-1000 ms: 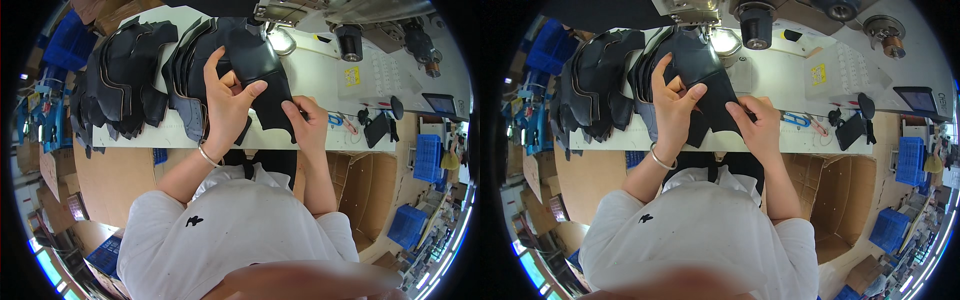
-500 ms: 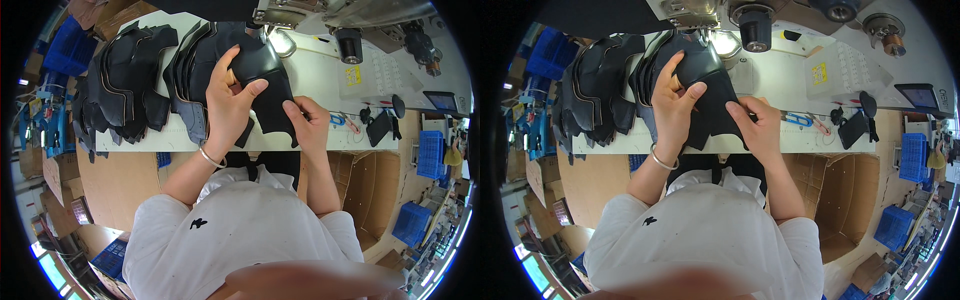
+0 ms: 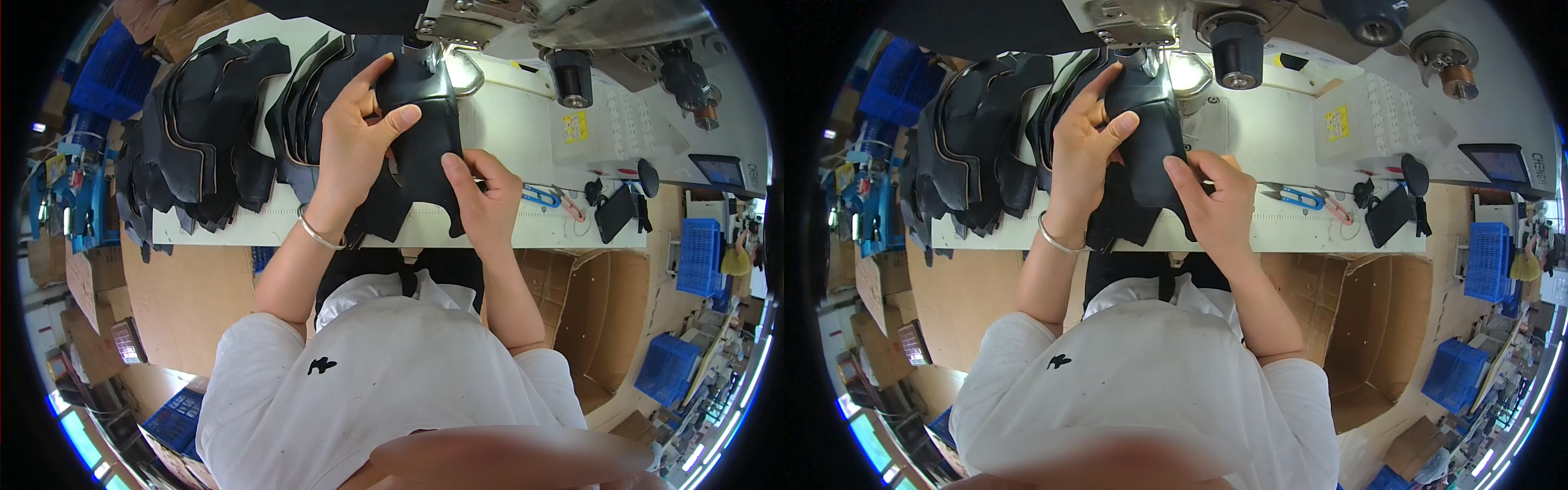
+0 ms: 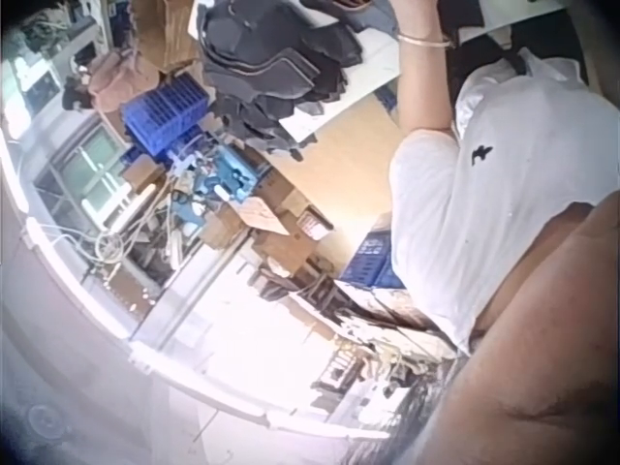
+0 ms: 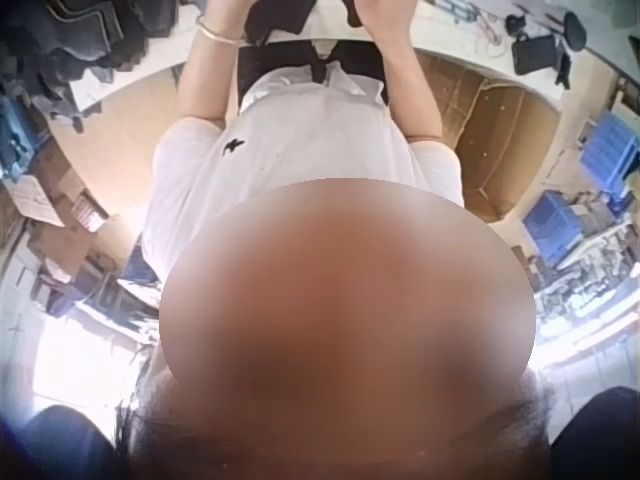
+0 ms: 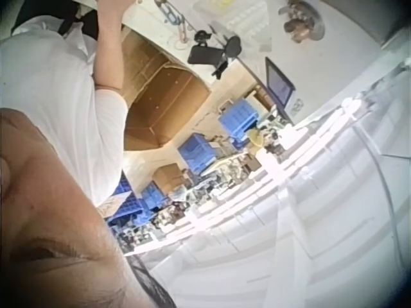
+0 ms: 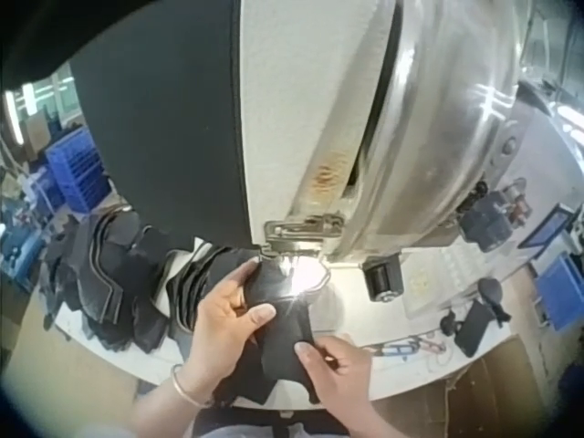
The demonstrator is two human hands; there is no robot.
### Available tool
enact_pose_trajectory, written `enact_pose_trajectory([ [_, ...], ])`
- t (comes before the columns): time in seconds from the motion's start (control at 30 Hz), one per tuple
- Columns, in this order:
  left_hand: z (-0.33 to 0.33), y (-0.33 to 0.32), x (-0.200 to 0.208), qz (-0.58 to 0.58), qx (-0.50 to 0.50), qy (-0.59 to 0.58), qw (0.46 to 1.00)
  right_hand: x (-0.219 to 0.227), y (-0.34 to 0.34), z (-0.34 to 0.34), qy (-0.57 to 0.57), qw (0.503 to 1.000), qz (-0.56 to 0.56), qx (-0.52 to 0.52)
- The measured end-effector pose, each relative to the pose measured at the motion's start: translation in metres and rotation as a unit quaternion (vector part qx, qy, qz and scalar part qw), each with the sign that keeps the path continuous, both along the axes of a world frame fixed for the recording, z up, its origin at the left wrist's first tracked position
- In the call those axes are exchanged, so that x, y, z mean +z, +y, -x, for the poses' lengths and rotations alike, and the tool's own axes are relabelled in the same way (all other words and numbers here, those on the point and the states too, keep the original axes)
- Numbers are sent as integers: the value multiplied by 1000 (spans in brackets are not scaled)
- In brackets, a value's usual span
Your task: Stitch together black leather shoe upper components using a sewing machine.
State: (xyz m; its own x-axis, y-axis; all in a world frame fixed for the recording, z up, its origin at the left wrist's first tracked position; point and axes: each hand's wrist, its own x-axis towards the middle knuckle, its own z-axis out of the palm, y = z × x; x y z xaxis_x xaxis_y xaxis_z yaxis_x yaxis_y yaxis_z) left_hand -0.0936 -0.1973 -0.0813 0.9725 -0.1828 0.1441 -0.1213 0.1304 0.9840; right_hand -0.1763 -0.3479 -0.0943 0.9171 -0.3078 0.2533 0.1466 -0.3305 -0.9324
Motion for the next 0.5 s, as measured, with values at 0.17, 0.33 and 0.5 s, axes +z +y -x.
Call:
enact_pose_trajectory([
  [0.17, -11, 0, 2, 44, -25, 26, 998, -1, 8, -6, -29, 999, 25, -14],
  [0.33, -21, 3, -1, 53, -53, 39, 996, 2, 13, -11, -56, 996, 55, -32],
  [0.5, -24, 2, 3, 55, -55, 55, 995, -1, 13, -18, -77, 995, 51, -38],
])
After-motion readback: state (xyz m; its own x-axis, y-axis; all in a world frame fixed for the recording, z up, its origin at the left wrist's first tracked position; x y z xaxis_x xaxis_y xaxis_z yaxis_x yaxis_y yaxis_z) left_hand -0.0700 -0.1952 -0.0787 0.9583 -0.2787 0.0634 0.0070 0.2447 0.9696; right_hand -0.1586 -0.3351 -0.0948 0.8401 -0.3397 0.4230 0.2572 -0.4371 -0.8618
